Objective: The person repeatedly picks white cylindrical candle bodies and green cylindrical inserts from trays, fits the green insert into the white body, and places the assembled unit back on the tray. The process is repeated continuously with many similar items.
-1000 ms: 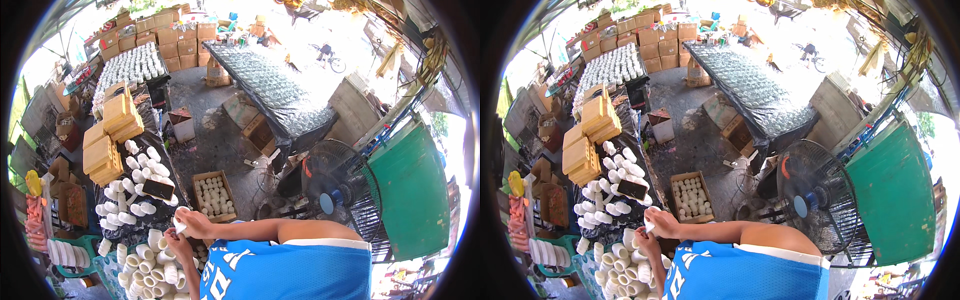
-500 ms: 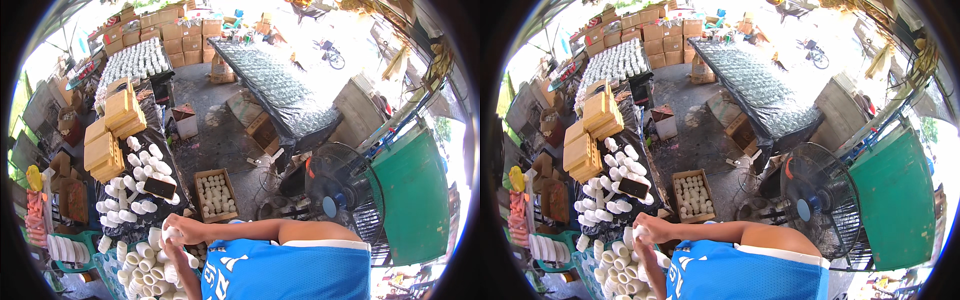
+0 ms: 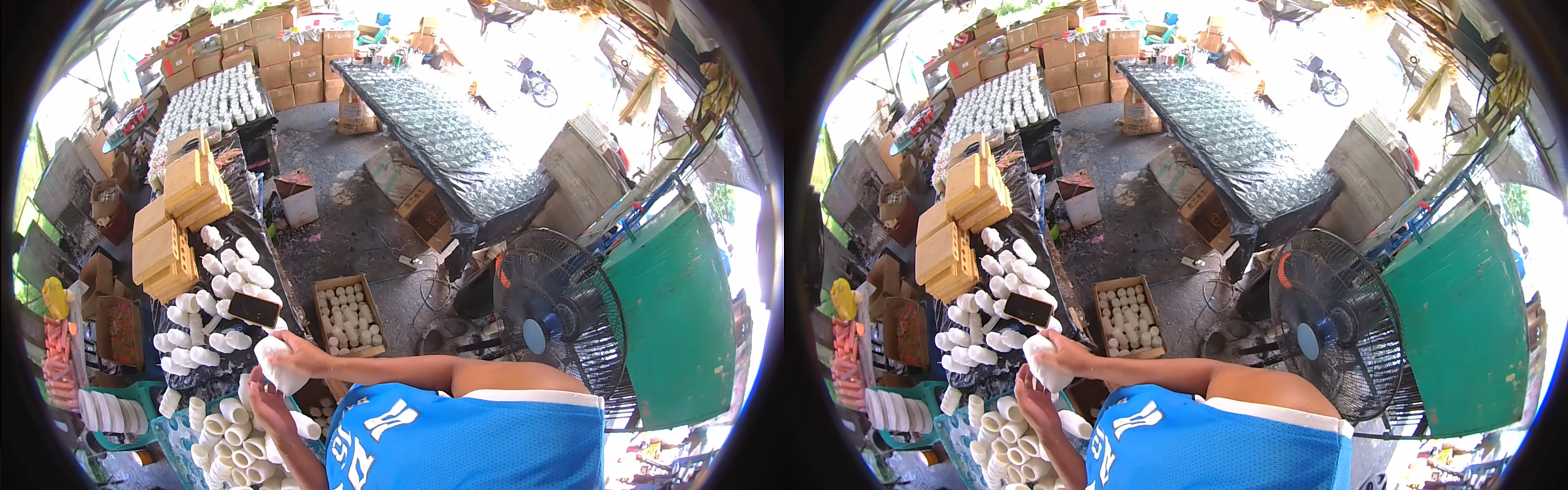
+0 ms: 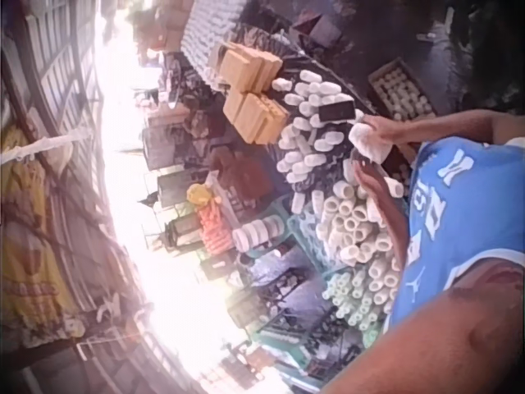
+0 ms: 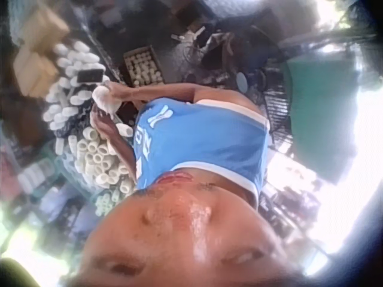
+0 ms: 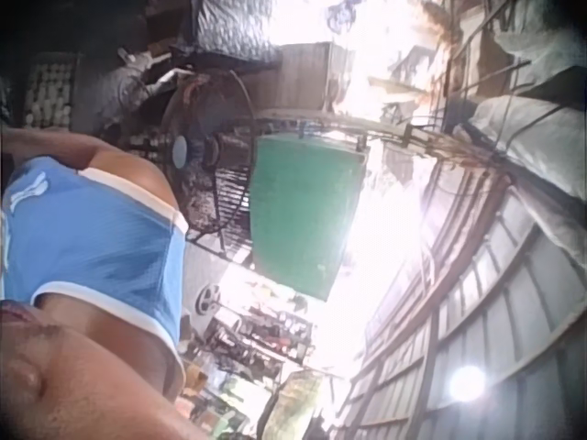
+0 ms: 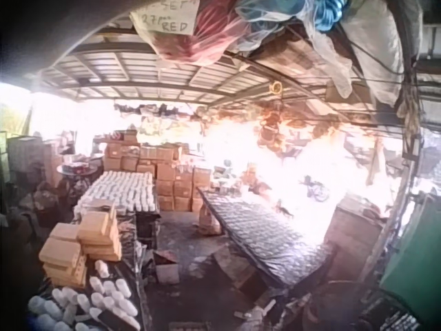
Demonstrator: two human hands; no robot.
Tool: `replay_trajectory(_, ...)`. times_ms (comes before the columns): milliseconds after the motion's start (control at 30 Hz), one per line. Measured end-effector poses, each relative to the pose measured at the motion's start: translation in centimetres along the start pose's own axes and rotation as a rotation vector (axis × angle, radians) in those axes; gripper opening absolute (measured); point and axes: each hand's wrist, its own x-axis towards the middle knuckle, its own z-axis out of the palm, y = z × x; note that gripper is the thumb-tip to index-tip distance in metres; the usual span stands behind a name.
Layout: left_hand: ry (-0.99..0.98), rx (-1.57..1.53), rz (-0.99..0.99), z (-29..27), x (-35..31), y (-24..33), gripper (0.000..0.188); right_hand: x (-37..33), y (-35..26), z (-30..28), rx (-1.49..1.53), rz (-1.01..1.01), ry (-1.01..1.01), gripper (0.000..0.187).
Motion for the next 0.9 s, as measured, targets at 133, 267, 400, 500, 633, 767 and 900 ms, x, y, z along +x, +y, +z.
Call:
replay_trajectory(133,0.010,0.418,0.168,-2.1,2.0,-3.3,0.057,-0.5,3.7,1.1,-0.548,-0.463,-0.014,0.082)
replay_trajectory(267,0.036,-0.060,-0.005,1.7,1.0,-1.0,0.065,-2.5,-2.5,-0.7,-0.548,-0.388,-0.312,0.079)
replay_trajectory(400,0.019,-0.012,0.060,2.7,0.9,-1.6,0.065,-4.1,-5.5,-1.7,-0.529,-0.245,-0.190,0.072)
replay_trajectory(500,0.034,0.161,0.049,1.0,2.0,-3.6,0.062,-3.4,-2.5,-1.4,-0.716,-0.463,-0.050,0.073)
replay_trajectory(633,0.000,0.026,-0.110,2.1,2.0,-3.3,0.057,-3.5,-2.8,-1.8,-0.681,-0.353,-0.055,0.081)
replay_trajectory(767,-0.047,-0.122,-0.200,4.0,0.4,-1.3,0.052,-3.7,-4.2,-2.3,-0.660,-0.264,-0.065,0.086)
replay_trajectory(900,-0.137,-0.128,-0.088,3.0,0.5,-1.8,0.050,-3.5,-4.9,-2.5,-0.473,-0.217,-0.041,0.085)
